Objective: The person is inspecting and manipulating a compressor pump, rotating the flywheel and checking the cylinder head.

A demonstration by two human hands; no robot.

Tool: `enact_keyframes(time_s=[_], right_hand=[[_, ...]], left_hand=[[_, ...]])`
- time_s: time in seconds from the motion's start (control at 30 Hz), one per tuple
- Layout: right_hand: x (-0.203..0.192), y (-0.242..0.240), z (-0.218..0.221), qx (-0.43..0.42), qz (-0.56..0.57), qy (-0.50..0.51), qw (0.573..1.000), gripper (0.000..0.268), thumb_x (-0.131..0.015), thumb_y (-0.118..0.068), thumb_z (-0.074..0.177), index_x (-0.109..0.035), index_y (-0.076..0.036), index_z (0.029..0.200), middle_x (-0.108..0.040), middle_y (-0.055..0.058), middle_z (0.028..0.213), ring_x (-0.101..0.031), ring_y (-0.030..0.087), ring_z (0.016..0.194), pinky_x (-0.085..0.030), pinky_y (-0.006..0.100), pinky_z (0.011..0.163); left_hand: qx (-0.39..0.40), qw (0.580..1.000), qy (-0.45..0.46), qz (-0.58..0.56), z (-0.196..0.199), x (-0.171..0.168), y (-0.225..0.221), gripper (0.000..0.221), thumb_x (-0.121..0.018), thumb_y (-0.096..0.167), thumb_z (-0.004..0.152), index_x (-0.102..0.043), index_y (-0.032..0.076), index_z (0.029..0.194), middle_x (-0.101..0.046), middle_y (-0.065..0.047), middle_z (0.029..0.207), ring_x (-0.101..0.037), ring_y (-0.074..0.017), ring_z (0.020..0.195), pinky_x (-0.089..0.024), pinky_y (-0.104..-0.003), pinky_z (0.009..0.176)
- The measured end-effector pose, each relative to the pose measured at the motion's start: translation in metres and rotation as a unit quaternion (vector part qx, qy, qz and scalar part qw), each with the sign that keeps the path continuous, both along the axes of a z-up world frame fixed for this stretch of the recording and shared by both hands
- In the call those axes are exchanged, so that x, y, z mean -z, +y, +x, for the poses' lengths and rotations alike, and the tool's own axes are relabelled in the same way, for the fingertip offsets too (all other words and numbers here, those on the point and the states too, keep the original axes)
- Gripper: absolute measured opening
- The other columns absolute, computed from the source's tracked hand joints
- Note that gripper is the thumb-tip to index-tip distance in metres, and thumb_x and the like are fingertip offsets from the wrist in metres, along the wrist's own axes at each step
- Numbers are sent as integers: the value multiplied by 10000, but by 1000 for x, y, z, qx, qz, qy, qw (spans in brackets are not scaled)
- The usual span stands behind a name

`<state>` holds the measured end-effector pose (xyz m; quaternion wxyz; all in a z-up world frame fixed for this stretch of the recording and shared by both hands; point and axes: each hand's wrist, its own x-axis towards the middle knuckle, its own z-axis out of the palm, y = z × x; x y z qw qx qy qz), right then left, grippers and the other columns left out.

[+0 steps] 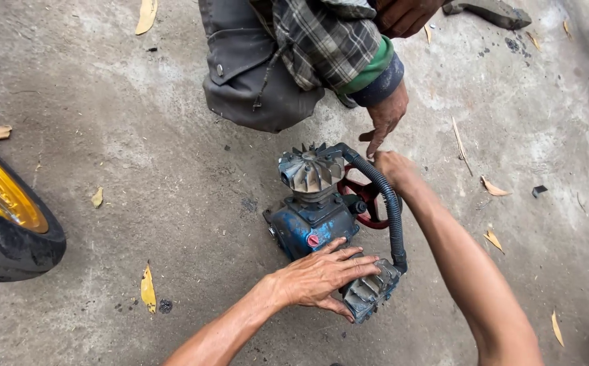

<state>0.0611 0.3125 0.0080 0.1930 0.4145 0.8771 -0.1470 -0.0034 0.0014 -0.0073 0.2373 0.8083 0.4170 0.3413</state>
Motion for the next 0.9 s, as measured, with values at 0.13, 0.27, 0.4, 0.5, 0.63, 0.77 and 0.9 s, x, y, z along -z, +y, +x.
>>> enact_keyframes(time_s=[0.13,0.27,0.4,0.5,0.63,0.77,0.9], right_hand=[[23,-17,30,-47,62,34,996,203,-536,-269,990,-617,-83,985,-687,136,875,-639,330,763,-510,430,621],[87,-48,186,-11,59,307,950,403,-326,-312,1091,-584,-48,1253,-606,196,1095,-561,344,990,-424,469,890],[171,19,262,-240,30,-132,961,340,-613,-419,959,-633,-445,1297,-627,-61,1359,-548,262,1229,-466,416,1073],[105,16,178,21,45,-4,999,295,-468,-264,1021,-648,-68,1149,-750,276,1011,-744,468,908,-611,591,738],[10,6,61,177,-63,164,968,730,-286,-670,1014,-598,-10,992,-624,241,1014,-607,363,919,-494,519,816],[6,23,-6,134,-122,-28,983,642,-303,-525,1111,-668,2,1157,-579,97,783,-500,198,658,-509,377,683],[107,73,43,49,-101,47,993,546,-447,-494,1100,-570,-38,826,-584,88,775,-545,183,611,-534,325,549]], left_hand=[[27,999,-41,-22,-5,-2,-5,939,-601,596,885,-257,122,1619,-289,-130,1704,-277,-448,1562,-240,-595,1235],[10,1000,-20,3,2,11,-4,978,-543,661,866,-242,132,1632,-285,-111,1717,-275,-446,1580,-232,-566,1267],[13,1000,-16,3,-2,5,-5,971,-551,647,873,-247,117,1627,-308,-135,1701,-296,-448,1560,-253,-567,1248],[20,999,-33,-7,1,4,-5,958,-577,626,869,-253,116,1613,-310,-153,1697,-293,-483,1552,-247,-582,1246],[11,1000,-25,-6,0,3,-5,969,-590,625,860,-257,118,1615,-323,-151,1691,-296,-464,1555,-246,-563,1249],[8,1000,-18,-8,1,1,-5,957,-615,605,851,-282,107,1598,-356,-158,1669,-310,-461,1544,-246,-579,1245],[11,1000,-16,-11,2,5,-3,954,-612,610,852,-285,123,1605,-358,-137,1672,-315,-443,1547,-250,-585,1241]])
